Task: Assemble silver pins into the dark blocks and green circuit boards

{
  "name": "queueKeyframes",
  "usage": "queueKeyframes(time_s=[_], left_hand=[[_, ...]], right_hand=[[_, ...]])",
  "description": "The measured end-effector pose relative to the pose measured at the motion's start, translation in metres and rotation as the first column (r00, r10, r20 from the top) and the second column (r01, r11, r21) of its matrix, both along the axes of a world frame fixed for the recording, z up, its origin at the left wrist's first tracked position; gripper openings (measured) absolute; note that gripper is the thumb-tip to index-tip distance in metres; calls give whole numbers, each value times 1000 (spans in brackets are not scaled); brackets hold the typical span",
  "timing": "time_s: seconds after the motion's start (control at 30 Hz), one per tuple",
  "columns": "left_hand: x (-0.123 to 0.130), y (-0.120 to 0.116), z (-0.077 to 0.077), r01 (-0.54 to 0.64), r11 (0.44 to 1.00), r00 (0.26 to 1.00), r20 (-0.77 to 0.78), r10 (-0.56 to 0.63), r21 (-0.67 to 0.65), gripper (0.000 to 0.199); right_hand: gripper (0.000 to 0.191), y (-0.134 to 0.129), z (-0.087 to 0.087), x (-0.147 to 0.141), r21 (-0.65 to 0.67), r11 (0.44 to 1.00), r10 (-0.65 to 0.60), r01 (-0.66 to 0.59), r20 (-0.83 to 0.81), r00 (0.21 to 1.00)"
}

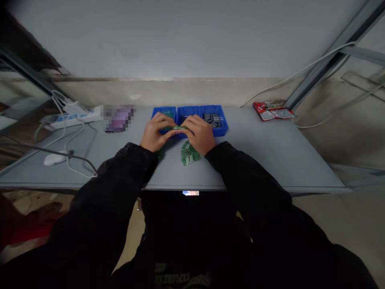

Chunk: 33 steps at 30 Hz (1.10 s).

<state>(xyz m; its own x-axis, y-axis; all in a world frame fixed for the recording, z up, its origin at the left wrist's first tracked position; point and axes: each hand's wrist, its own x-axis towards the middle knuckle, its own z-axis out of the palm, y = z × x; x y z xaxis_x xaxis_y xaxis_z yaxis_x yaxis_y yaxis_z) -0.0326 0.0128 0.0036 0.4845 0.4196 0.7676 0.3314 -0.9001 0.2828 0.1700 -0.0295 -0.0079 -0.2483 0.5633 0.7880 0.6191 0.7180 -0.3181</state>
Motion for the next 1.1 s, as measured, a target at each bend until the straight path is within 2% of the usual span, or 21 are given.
queueKeyframes(time_s=[0.13,0.23,0.33,0.37,0.43,0.53,0.63,0.8,0.93,1.03,1.1], left_hand=[[0,-2,0,-69,995,997,41,72,-77,31],[0,-4,-1,-83,985,992,81,96,-149,32],[0,-5,0,-79,986,990,103,95,-147,19],[0,-5,1,-75,990,992,94,87,-123,13],[-1,-5,3,-52,996,997,56,56,-72,16],[-2,-3,4,-20,999,1000,9,20,-49,11],[-2,-1,3,-66,996,998,-25,65,-60,12],[-3,-1,2,-164,984,986,-27,163,-73,20],[-3,-1,1,-168,985,986,3,168,-43,25],[-3,0,1,-177,983,983,40,179,-46,27],[-6,3,2,-237,968,962,117,245,-82,27]], right_hand=[[16,-5,3,-2,-67,998,-8,2,-87,996],[24,-8,4,-3,-142,990,-15,-14,-203,979],[23,-8,4,-3,-158,987,-23,-22,-276,961],[20,-7,3,-3,-157,987,-30,-15,-280,960],[17,-6,3,-2,-161,987,-45,0,-273,961],[20,-7,6,-1,-178,984,-68,21,-262,963],[23,-12,10,0,-186,982,-67,23,-234,970],[30,-14,11,1,-193,979,36,-71,-178,983],[25,-8,5,-1,-169,982,-106,86,-109,988],[37,-6,3,-1,-134,973,-202,189,-89,975],[42,-7,5,-1,-141,967,-229,213,-104,968]])
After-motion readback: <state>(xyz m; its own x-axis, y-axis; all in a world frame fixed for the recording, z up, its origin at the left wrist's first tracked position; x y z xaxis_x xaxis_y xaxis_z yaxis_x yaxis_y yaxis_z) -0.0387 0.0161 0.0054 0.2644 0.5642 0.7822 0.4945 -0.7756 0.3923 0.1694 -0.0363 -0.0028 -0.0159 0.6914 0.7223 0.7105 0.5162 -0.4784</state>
